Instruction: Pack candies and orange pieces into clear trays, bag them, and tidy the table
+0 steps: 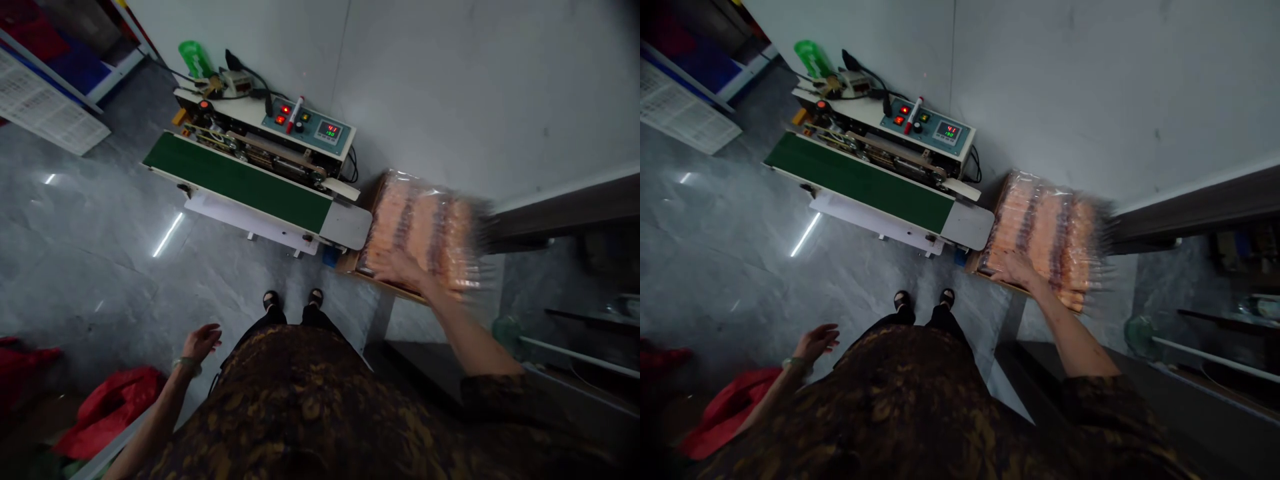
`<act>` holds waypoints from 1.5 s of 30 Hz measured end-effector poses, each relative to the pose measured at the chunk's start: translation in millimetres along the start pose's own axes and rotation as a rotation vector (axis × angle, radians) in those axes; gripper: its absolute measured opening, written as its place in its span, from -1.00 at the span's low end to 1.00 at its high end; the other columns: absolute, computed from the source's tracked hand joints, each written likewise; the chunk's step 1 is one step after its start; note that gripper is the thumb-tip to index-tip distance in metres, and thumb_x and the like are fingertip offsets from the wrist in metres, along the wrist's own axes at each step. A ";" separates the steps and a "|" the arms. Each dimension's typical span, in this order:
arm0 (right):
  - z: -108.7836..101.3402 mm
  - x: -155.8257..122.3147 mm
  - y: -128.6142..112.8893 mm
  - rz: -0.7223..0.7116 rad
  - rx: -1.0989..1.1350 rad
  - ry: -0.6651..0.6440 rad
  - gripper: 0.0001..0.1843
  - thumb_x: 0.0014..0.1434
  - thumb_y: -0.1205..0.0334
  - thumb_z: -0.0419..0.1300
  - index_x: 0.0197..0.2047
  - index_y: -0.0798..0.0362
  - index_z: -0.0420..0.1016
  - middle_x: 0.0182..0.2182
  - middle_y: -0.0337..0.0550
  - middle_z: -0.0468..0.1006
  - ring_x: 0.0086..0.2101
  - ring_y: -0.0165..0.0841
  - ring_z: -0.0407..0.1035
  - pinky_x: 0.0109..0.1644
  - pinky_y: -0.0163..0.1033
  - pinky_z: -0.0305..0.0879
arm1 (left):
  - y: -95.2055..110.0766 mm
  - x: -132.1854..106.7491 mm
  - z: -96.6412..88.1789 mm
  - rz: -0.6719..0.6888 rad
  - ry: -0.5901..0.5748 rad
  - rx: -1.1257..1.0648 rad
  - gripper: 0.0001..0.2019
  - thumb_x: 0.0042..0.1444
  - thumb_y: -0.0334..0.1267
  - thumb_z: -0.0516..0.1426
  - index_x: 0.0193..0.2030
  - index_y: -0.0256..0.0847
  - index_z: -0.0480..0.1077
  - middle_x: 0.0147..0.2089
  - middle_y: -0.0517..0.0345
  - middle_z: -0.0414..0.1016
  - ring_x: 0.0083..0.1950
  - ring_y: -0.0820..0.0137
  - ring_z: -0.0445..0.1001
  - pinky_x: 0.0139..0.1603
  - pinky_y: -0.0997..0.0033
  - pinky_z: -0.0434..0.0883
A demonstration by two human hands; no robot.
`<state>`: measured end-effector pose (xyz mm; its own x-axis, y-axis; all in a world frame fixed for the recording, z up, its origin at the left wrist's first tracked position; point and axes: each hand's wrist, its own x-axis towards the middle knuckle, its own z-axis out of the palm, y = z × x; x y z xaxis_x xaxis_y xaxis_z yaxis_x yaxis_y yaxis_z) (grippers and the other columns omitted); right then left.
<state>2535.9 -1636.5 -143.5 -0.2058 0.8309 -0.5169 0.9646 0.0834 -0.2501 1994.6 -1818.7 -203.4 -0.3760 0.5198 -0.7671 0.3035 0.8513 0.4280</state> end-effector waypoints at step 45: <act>-65.8 -121.3 -142.2 0.089 1.522 0.384 -0.60 -0.46 0.23 0.51 -0.44 0.02 0.56 -0.47 -0.21 0.61 -0.48 -0.34 0.49 -0.38 -0.34 0.50 | 266.6 -170.3 30.8 0.587 -0.184 -0.214 -0.45 -0.09 0.21 0.19 -0.65 -0.27 0.18 -0.68 0.30 0.10 -0.63 0.61 0.13 -0.67 0.58 0.02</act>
<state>2434.6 -1713.0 8.6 0.1209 0.9074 -0.4026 -0.1423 -0.3855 -0.9117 2166.5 -1682.5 26.6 -0.0392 0.8980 -0.4382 0.2244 0.4352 0.8719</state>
